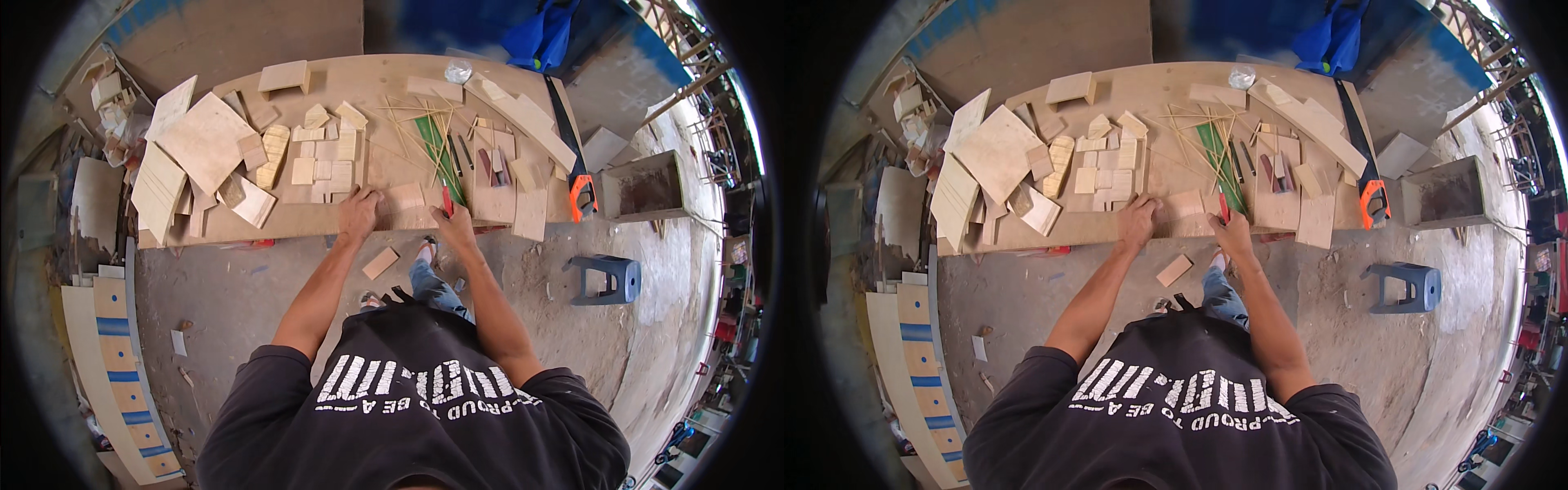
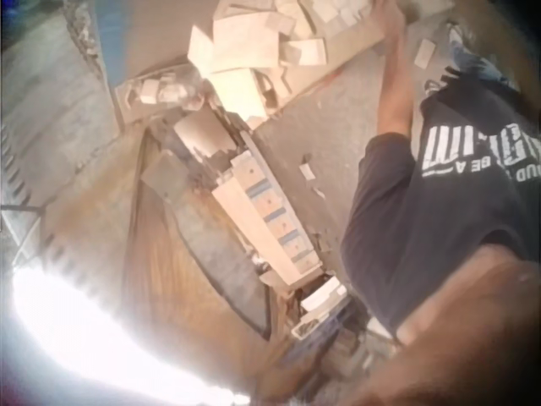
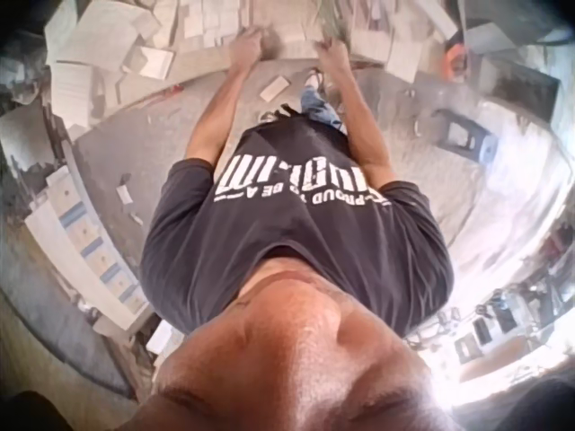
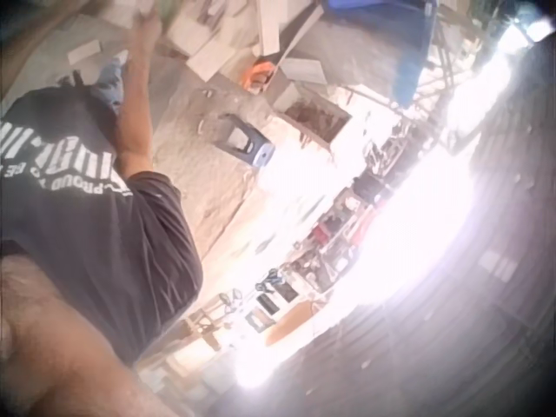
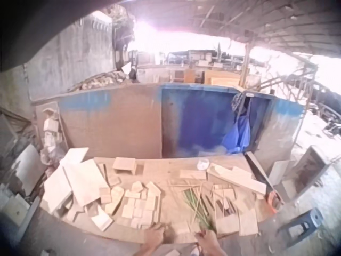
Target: The person whittles a thin wooden stick using a small utility knife, shaving off pieces of wood over a workbench.
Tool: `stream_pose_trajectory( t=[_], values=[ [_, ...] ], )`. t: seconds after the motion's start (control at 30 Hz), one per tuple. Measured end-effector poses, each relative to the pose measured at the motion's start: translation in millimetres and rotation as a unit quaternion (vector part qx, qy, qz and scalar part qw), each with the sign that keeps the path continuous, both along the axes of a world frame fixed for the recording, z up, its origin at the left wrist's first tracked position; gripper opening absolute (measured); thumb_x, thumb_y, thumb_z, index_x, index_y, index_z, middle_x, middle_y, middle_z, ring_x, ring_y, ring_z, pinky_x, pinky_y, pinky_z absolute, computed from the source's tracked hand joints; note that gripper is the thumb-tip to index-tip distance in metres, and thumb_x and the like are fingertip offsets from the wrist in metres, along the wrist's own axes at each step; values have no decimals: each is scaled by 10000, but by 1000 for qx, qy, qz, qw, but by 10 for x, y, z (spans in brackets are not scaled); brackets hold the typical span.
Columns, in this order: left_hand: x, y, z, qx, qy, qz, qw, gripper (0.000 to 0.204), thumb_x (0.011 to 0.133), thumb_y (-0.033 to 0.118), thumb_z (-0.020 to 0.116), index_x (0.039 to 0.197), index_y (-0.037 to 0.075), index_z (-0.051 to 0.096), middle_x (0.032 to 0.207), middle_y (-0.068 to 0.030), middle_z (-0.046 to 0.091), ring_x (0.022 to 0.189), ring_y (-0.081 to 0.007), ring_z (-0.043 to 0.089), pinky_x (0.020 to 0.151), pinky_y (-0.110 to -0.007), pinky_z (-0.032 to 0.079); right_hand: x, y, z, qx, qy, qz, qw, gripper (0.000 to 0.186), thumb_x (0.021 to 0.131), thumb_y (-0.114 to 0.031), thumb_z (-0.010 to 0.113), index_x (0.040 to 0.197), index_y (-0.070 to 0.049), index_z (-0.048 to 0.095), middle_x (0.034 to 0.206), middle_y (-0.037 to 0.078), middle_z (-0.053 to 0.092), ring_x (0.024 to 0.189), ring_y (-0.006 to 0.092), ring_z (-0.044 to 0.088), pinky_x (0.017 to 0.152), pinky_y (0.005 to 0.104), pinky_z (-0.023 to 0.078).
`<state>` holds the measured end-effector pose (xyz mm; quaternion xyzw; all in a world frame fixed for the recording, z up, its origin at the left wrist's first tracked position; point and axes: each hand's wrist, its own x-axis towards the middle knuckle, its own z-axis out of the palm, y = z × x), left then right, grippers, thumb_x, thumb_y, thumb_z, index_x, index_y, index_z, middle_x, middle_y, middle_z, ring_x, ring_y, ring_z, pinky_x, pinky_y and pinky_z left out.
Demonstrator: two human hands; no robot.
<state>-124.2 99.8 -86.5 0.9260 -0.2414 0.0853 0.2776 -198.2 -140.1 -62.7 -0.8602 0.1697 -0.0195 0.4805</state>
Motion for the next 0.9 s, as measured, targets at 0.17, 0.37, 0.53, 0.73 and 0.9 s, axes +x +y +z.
stream_pose_trajectory(
  t=[0.17,0.37,0.53,0.73,0.9],
  values=[
    [108,-156,55,50,-45,32,997,116,899,169,618,881,59,651,940,-88,623,926,-305,606,765,-436,529,1,-156,-27,2,5,6,1000,353,850,-279,754,801,44,619,635,182,596,578,286,594,590,405,472],
    [250,-167,72,72,-63,-6,995,107,901,139,618,858,41,607,887,-119,598,914,-324,599,793,-448,500,-21,-201,-81,10,6,49,999,343,860,-264,745,789,39,599,634,186,580,577,302,582,592,410,469],
    [387,-211,112,59,2,11,998,112,896,137,616,884,36,662,951,-123,632,956,-308,604,834,-424,492,-58,-215,-110,19,-16,38,999,313,888,-242,727,783,30,614,606,66,515,581,136,470,553,353,412],
    [606,-61,67,46,79,-56,994,118,879,74,613,884,26,720,894,-137,684,934,-331,625,860,-434,493,-116,-328,-159,19,-6,20,1000,337,858,-269,749,809,37,618,666,187,612,600,293,605,602,409,476],
    [616,7,229,29,76,-56,995,91,856,109,664,886,72,741,907,-91,689,989,-278,605,888,-401,487,-217,-348,-140,20,-2,11,1000,331,857,-273,744,815,33,624,662,181,609,606,276,608,608,406,480]
  ],
)
